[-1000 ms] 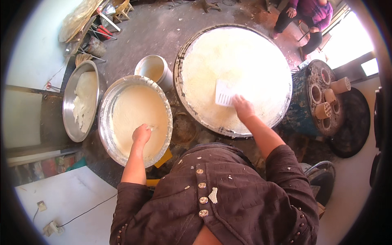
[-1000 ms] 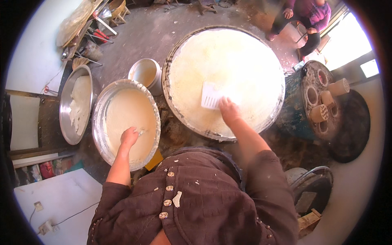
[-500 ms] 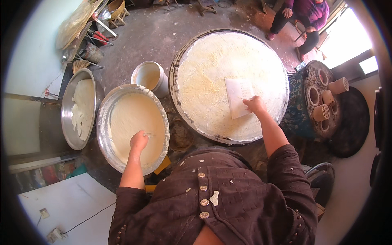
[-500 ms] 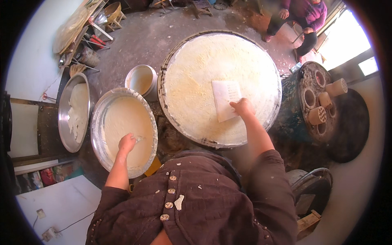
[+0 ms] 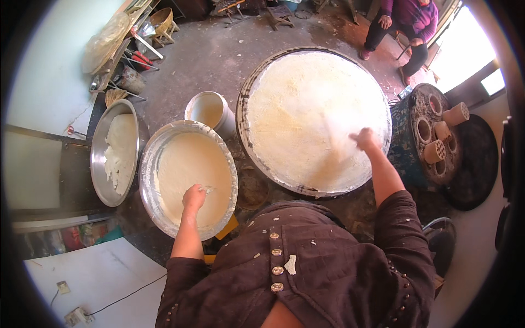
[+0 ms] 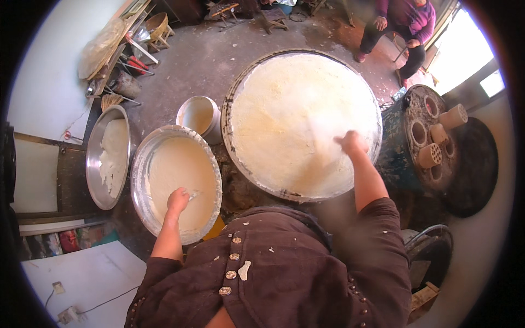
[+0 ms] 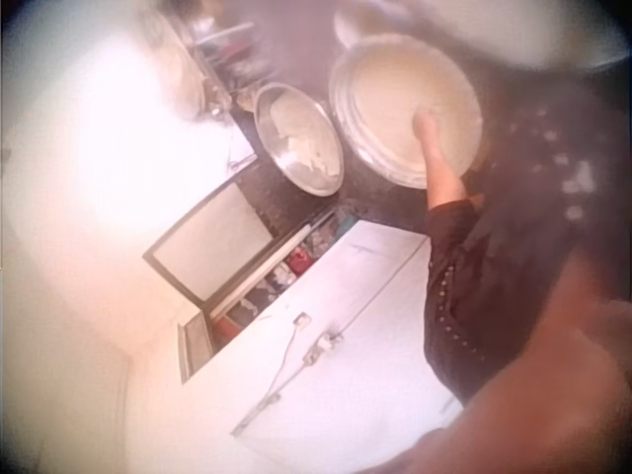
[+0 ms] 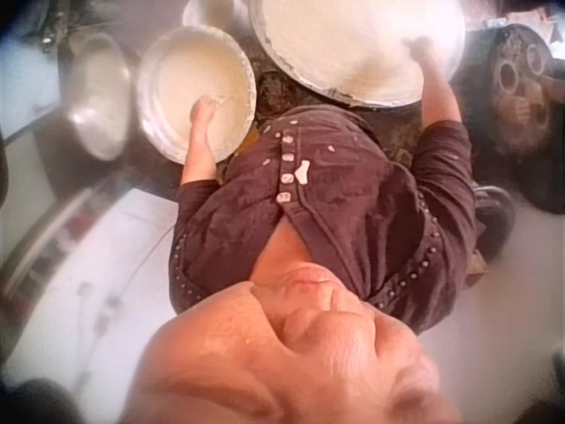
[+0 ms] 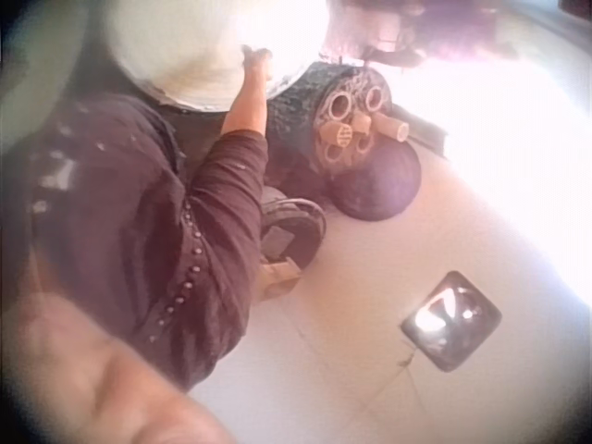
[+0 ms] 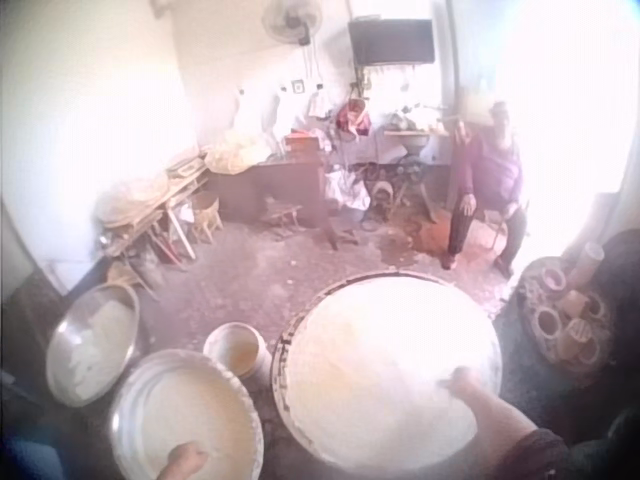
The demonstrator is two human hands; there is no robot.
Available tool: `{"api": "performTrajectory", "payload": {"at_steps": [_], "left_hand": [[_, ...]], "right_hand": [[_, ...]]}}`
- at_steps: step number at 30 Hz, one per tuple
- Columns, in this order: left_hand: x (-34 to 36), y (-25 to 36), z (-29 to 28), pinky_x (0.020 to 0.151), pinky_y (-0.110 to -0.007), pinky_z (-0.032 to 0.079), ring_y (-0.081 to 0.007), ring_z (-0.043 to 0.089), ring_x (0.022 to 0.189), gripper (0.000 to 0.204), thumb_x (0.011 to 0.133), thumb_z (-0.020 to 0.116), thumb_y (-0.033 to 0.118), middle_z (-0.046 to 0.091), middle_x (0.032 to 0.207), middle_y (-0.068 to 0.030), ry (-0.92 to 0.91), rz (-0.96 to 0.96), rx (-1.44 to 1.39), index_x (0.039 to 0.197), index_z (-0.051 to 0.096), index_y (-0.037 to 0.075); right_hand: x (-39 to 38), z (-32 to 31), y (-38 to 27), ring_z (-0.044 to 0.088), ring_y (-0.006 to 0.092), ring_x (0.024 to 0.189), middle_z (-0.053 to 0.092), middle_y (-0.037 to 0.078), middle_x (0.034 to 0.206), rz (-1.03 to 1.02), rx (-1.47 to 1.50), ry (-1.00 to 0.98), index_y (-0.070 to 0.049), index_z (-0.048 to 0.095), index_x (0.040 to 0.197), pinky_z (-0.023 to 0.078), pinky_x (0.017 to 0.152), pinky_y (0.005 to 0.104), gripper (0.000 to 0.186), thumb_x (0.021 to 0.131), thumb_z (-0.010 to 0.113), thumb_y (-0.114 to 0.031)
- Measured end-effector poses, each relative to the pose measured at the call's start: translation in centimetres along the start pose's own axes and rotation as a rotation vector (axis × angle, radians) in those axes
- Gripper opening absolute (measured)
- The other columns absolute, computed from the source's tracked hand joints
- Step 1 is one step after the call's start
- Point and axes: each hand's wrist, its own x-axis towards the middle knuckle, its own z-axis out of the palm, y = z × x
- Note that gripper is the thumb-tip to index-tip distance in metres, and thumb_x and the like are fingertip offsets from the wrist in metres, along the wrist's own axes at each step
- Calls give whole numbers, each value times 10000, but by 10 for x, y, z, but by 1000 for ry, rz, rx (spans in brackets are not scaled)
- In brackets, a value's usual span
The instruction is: The person scoops batter from a metal bowl and spreads it in a circular motion on a large hot griddle using a plastic scraper. They then lift the cooked crepe from the griddle and place it into a metal tray.
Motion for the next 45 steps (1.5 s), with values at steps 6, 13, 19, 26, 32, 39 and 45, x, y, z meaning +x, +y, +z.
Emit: {"api": "performTrajectory", "payload": {"at_steps": [6, 13, 19, 26, 32, 39, 45], "left_hand": [[3, -6, 0, 801, -380, 455, -291, 581, 942, 364, 767, 516, 277, 615, 1000, -142, 9, 69, 35, 1078, 584, 101], [41, -13, -1, 847, -377, 436, -294, 559, 995, 419, 738, 527, 310, 590, 1061, -155, -150, 140, 50, 1096, 578, 97], [53, -17, -8, 857, -379, 429, -293, 552, 1005, 420, 747, 517, 323, 586, 1072, -151, -190, 333, 94, 1096, 580, 98], [31, 3, -12, 868, -393, 421, -298, 549, 1009, 435, 763, 500, 339, 585, 1076, -151, -239, 531, 266, 1133, 554, 117], [5, -6, -10, 864, -396, 424, -306, 553, 1000, 433, 762, 510, 338, 587, 1062, -166, -174, 629, 334, 1131, 553, 116], [-46, -22, 15, 835, -404, 441, -306, 563, 977, 393, 749, 533, 304, 597, 1025, -173, -125, 529, 343, 1092, 574, 116], [-90, -53, 64, 821, -405, 446, -296, 551, 985, 363, 752, 551, 269, 570, 1065, -126, -93, 516, 349, 1081, 568, 117]], "right_hand": [[-27, 5, -35, 604, 253, 883, 634, 73, 957, -195, 137, 336, -258, 599, 1047, 467, 755, 361, 262, 838, 465, -342], [-143, 111, -68, 562, 211, 921, 609, 13, 972, -576, -45, 368, -209, 615, 973, 490, 732, 340, 219, 809, 493, -131], [-245, 145, -32, 600, 268, 742, 616, 94, 767, -335, 408, 430, -139, 628, 888, 467, 629, 372, 140, 806, 534, -203], [-351, 208, 73, 615, 271, 698, 620, 148, 763, 106, 781, 639, -87, 604, 934, 459, 622, 338, 208, 808, 568, -248], [-457, 287, 204, 596, 247, 915, 628, 113, 969, 494, 602, 781, -61, 596, 1017, 447, 809, 320, 247, 795, 544, -158], [-592, 388, 304, 518, 334, 1038, 557, 191, 1101, 1053, 584, 830, -17, 510, 1137, 386, 890, 386, 349, 844, 417, -181], [-643, 430, 279, 466, 406, 1058, 499, 272, 1131, 1153, 506, 552, 49, 455, 1153, 371, 902, 416, 366, 862, 336, -139]]}}
